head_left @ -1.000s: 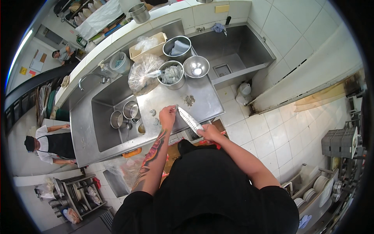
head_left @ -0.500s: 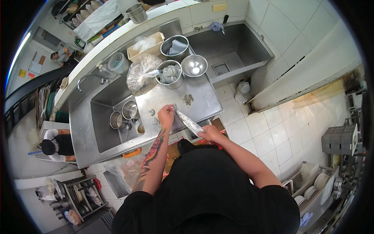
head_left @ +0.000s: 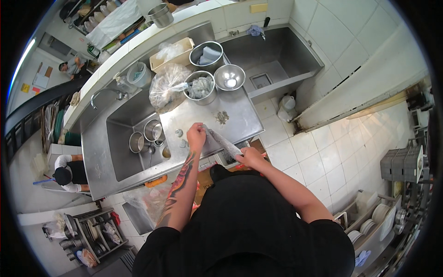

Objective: The person cleans shrimp by hand, placing the shrimp on a metal counter and using a knife to remove the shells and veins before putting them into a bowl.

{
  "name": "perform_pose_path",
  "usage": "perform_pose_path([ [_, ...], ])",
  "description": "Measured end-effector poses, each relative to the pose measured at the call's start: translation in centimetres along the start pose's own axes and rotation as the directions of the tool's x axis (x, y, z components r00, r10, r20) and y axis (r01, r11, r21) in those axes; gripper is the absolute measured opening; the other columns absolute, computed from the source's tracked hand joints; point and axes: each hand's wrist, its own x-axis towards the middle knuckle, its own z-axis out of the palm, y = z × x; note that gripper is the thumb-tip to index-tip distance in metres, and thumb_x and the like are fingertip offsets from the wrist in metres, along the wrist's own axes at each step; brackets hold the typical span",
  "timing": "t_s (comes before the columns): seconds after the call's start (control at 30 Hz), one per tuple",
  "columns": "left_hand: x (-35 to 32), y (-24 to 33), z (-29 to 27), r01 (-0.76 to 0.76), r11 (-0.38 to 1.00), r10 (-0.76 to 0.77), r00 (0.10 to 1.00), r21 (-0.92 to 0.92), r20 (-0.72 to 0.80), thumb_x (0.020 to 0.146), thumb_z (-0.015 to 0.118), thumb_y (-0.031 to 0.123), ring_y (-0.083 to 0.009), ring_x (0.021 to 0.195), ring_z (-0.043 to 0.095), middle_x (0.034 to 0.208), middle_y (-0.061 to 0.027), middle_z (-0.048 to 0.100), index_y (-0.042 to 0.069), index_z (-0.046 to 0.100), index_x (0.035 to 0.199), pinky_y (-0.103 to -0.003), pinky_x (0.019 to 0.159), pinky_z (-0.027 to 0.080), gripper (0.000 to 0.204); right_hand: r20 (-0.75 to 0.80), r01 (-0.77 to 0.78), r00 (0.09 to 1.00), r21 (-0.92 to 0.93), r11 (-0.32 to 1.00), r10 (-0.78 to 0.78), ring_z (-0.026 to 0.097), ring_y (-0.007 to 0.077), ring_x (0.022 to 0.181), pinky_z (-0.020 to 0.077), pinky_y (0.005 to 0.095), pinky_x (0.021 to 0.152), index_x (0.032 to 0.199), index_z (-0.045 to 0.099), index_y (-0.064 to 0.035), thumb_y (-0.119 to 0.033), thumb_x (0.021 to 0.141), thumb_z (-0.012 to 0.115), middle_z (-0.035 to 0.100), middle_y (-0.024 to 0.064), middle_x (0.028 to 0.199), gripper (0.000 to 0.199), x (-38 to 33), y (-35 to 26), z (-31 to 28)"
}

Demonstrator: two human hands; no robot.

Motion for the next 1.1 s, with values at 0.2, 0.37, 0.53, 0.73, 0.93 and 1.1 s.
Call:
perform_pose_path([
  [0.2,0.1,-0.4,0.5,0.114,0.993,-0.114,0.993,-0.005,-0.036,0.083,0.074,0.012,-0.0289,0.073,0.072,0.077,-0.0133,0.073,0.007,0.073,0.101,-0.041,0.071,0.056,0.018,-0.114,-0.036,0.993,-0.018,0.999,0.034,0.067,0.0439,0.087,0.0518,0.0542,0.078,0.084,0.066,-0.0005,-0.042,0.094,0.064,0.068,0.023,0.084,0.043,-0.8,-0.2,-1.0],
  [0.37,0.5,-0.6,0.4,0.152,0.988,-0.152,0.988,0.0,-0.015,0.084,0.076,0.014,-0.0306,0.074,0.072,0.076,-0.0127,0.073,0.007,0.072,0.1,-0.041,0.071,0.056,0.018,-0.074,0.077,0.994,-0.084,0.993,-0.084,0.067,0.0441,0.087,0.0522,0.0549,0.079,0.085,0.066,-0.0012,-0.042,0.094,0.064,0.069,0.0229,0.085,0.042,0.3,1.2,1.1],
  [0.53,-0.4,1.7,-1.3,0.1,0.984,-0.104,0.994,0.145,0.017,0.084,0.078,0.016,-0.0343,0.077,0.073,0.08,-0.0155,0.074,0.009,0.071,0.102,-0.043,0.073,0.056,0.02,-0.16,-0.061,0.986,-0.05,0.997,0.052,0.068,0.0427,0.089,0.0529,0.0542,0.08,0.086,0.067,-0.0025,-0.04,0.094,0.064,0.07,0.0211,0.086,0.038,0.1,0.9,-1.2],
  [0.73,-1.3,0.6,-1.9,-0.233,0.931,0.213,0.972,0.282,0.102,0.087,0.073,0.014,-0.0388,0.072,0.068,0.077,-0.0151,0.07,0.009,0.067,0.098,-0.049,0.071,0.054,0.013,-0.086,0.047,0.995,-0.125,0.991,-0.058,0.067,0.0427,0.09,0.0527,0.0538,0.08,0.087,0.068,-0.0023,-0.04,0.094,0.063,0.07,0.0209,0.089,0.039,0.1,0.7,0.2],
  [0.93,1.4,3.1,-4.0,-0.212,0.974,0.216,0.975,-0.083,0.044,0.093,0.07,0.008,-0.0206,0.067,0.066,0.083,-0.0105,0.066,0.005,0.065,0.101,-0.036,0.062,0.052,0.009,-0.088,-0.023,0.996,-0.067,0.998,0.017,0.067,0.0436,0.093,0.0533,0.0524,0.082,0.088,0.068,-0.0007,-0.043,0.092,0.064,0.071,0.0229,0.093,0.042,0.2,1.8,-0.7],
  [1.1,6.7,10.1,-6.7,-0.183,0.879,0.16,0.983,-0.441,-0.089,0.1,0.067,0.012,-0.0161,0.08,0.071,0.101,-0.0092,0.071,0.004,0.064,0.126,-0.028,0.066,0.057,0.027,-0.071,-0.048,0.996,-0.001,0.999,0.048,0.068,0.0439,0.091,0.0535,0.0524,0.081,0.091,0.069,-0.0006,-0.044,0.092,0.065,0.071,0.0241,0.092,0.043,-0.1,1.8,-0.5],
])
